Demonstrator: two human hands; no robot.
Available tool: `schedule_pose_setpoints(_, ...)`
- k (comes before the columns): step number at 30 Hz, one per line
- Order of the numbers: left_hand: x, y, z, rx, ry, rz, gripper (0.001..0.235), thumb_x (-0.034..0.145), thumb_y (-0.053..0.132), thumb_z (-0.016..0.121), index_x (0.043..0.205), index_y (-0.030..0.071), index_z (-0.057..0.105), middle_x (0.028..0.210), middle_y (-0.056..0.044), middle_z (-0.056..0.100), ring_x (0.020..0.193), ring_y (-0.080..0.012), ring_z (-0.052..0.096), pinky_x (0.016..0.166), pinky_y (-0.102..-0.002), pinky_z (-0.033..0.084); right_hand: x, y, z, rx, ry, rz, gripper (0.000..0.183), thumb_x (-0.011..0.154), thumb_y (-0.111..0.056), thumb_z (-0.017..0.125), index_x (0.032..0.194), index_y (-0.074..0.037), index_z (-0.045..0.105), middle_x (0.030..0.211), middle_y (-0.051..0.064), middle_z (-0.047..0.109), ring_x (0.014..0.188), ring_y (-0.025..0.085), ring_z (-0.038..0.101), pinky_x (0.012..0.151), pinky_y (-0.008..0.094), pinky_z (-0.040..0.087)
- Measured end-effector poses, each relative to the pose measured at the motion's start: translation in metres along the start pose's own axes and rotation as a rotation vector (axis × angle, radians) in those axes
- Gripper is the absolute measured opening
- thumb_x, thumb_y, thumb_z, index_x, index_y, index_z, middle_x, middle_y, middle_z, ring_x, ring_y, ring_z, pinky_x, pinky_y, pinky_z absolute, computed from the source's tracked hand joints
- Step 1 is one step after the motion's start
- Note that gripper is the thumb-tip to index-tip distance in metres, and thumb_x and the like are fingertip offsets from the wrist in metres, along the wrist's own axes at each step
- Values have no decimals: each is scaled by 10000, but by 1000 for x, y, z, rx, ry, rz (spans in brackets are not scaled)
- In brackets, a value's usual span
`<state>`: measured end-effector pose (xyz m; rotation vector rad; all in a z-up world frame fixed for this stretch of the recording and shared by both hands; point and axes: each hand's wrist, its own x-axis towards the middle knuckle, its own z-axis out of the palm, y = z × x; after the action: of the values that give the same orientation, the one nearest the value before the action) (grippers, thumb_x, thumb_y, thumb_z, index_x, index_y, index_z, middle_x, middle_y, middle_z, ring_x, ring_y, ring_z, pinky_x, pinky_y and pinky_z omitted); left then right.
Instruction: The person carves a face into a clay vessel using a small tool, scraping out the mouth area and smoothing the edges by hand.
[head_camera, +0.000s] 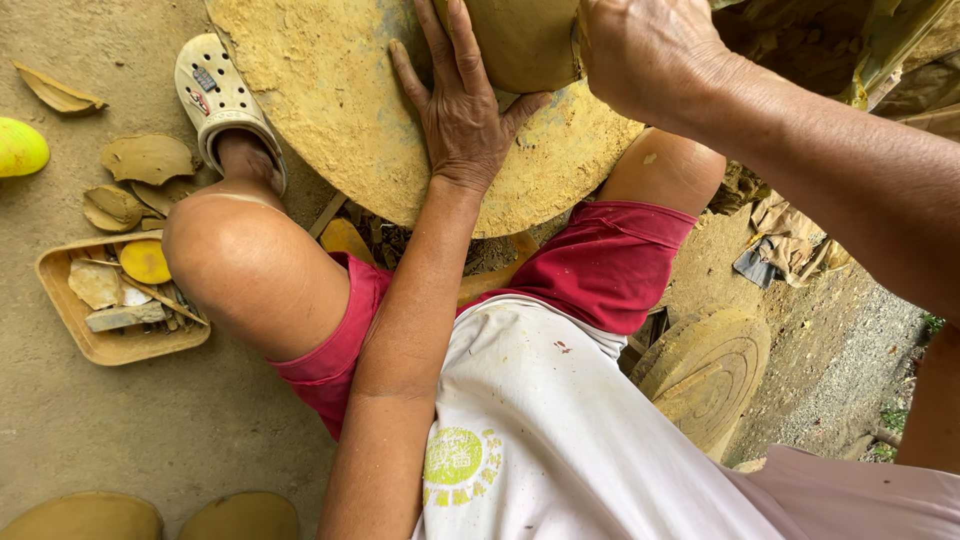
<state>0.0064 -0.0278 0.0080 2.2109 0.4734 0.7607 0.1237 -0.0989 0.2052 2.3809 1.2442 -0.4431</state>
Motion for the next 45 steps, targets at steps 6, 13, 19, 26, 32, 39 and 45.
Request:
schedule_pose_setpoints(6, -1, -3, 1, 12, -17, 21, 1248, 920, 878, 515, 1613, 76, -143, 1713, -211, 121, 1622, -333, 151, 1310, -669, 63, -6, 5, -4, 267, 23, 19, 138, 1037, -46, 611, 967, 64, 655, 704, 199, 631, 582, 282, 654, 435, 396, 524)
schedule_pose_setpoints(13, 1, -5, 4, 13, -12, 27, 1261, 904, 877, 505, 1657, 81, -120, 1702, -214, 139, 1611, -342, 182, 1307, -662, 60, -12, 3, 13, 6, 144, -10, 95, 1006, -34, 621, 1046, 45, 656, 735, 209, 635, 613, 335, 662, 462, 445, 533)
schedule_pose_setpoints(19, 0, -8, 7, -8, -9, 31, 1261, 907, 888, 504, 1657, 103, -138, 1700, -219, 141, 1607, -328, 208, 1309, -657, 37, -10, -2, 20, -230, -53, 80, 333, 956, -30, 490, 1265, 60, 578, 631, 113, 595, 486, 206, 617, 344, 383, 514)
schedule_pose_setpoints(26, -3, -9, 8, -10, -15, 28, 1305, 912, 885, 606, 1654, 115, -141, 1691, -223, 151, 1598, -339, 206, 1305, -653, 28, -21, -4, 31, -229, -165, 97, 329, 1004, -45, 429, 1282, 69, 564, 539, 36, 512, 409, 136, 499, 347, 357, 430)
schedule_pose_setpoints(32, 0, -10, 5, -11, -27, 29, 1360, 851, 822, 684, 1656, 105, -146, 1694, -233, 145, 1602, -328, 203, 1307, -651, 38, -31, 1, 46, -272, -72, -1, 263, 1044, -44, 418, 1228, 48, 582, 502, -11, 482, 381, 85, 444, 331, 300, 387)
schedule_pose_setpoints(39, 6, -12, -5, -25, -49, 31, 1421, 827, 894, 714, 1659, 130, -147, 1716, -210, 108, 1620, -313, 181, 1327, -617, 52, -68, 0, 48, -90, -71, 202, 221, 1127, -159, 455, 1083, 14, 584, 521, -16, 460, 358, 90, 398, 296, 304, 356)
schedule_pose_setpoints(45, 10, -9, -18, 0, 6, 105, 1349, 866, 874, 694, 1677, 153, -106, 1747, -201, -22, 1615, -343, 36, 1293, -650, 3, -124, 33, 56, 236, 257, 174, 215, 1155, -229, 572, 1015, -68, 603, 616, 13, 499, 496, 105, 408, 429, 324, 376)
